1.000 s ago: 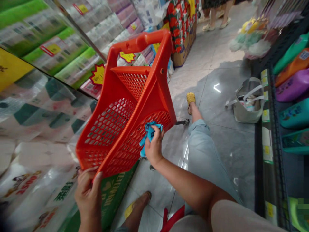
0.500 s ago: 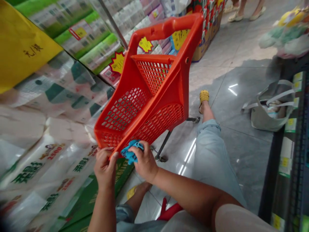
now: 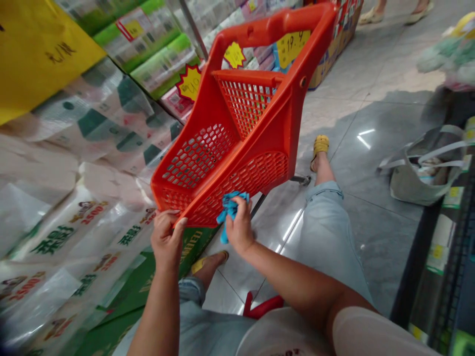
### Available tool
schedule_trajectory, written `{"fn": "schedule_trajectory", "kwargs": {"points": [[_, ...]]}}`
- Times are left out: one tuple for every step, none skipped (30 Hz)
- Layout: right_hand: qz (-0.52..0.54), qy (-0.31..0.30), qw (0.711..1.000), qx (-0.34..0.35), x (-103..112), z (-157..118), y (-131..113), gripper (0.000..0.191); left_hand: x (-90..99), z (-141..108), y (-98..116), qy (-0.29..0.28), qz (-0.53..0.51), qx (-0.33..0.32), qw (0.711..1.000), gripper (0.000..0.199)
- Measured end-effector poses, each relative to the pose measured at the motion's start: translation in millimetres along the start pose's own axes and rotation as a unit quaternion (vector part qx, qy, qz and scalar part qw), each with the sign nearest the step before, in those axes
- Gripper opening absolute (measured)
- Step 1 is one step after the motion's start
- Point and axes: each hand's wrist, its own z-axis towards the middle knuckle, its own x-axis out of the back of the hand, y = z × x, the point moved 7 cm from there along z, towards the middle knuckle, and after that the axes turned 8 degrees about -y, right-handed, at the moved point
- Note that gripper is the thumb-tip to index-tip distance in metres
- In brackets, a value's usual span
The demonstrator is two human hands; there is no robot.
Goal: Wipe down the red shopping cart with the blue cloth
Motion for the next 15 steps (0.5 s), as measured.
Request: {"fn": "schedule_trajectory", "kwargs": {"points": [[0.009,-0.045,0.999,0.028,-14,-9,-12,0.057,-0.2,0,0,-0.001,0.001,-0.001,1.0,0.034],[0.017,-0.085,0.995,0.052,-24,-16,-21,0.056,-0.1,0,0,-0.002,0.002,-0.002,1.0,0.034],[0.025,-0.119,0.99,0.07,-31,-22,-25,0.055,0.1,0,1,-0.004,0.003,-0.002,1.0,0.033],[0.031,-0.14,0.986,0.079,-34,-24,-23,0.053,0.3,0,1,-0.007,0.005,-0.003,1.0,0.033],[0.035,-0.147,0.986,0.076,-32,-24,-16,0.052,0.3,0,2,-0.009,0.006,-0.002,1.0,0.033],[0.036,-0.139,0.988,0.061,-27,-20,-4,0.05,0.1,0,2,-0.011,0.008,0.0,1.0,0.033],[0.036,-0.12,0.991,0.037,-20,-16,9,0.048,-0.3,-1,2,-0.012,0.01,0.003,1.0,0.034],[0.034,-0.095,0.995,0.009,-14,-12,22,0.047,-0.9,-1,3,-0.011,0.011,0.005,1.0,0.035],[0.032,-0.069,0.997,-0.019,-10,-10,31,0.046,-1.5,-1,3,-0.008,0.011,0.006,1.0,0.036],[0.032,-0.048,0.997,-0.044,-9,-11,36,0.046,-2.2,-1,3,-0.003,0.01,0.005,1.0,0.036],[0.034,-0.036,0.997,-0.061,-12,-15,36,0.047,-2.7,-1,4,0.003,0.008,0.003,1.0,0.036],[0.04,-0.035,0.996,-0.07,-20,-22,32,0.048,-3.1,-1,4,0.008,0.005,0.001,1.0,0.035],[0.048,-0.043,0.995,-0.073,-30,-30,25,0.049,-3.4,-1,4,0.012,0.003,-0.002,1.0,0.035],[0.057,-0.058,0.994,-0.07,-41,-39,17,0.05,-3.7,-1,4,0.014,0.002,-0.004,1.0,0.034],[0.067,-0.071,0.993,-0.069,-50,-47,11,0.05,-3.8,-1,4,0.013,0.003,-0.005,1.0,0.034]]}}
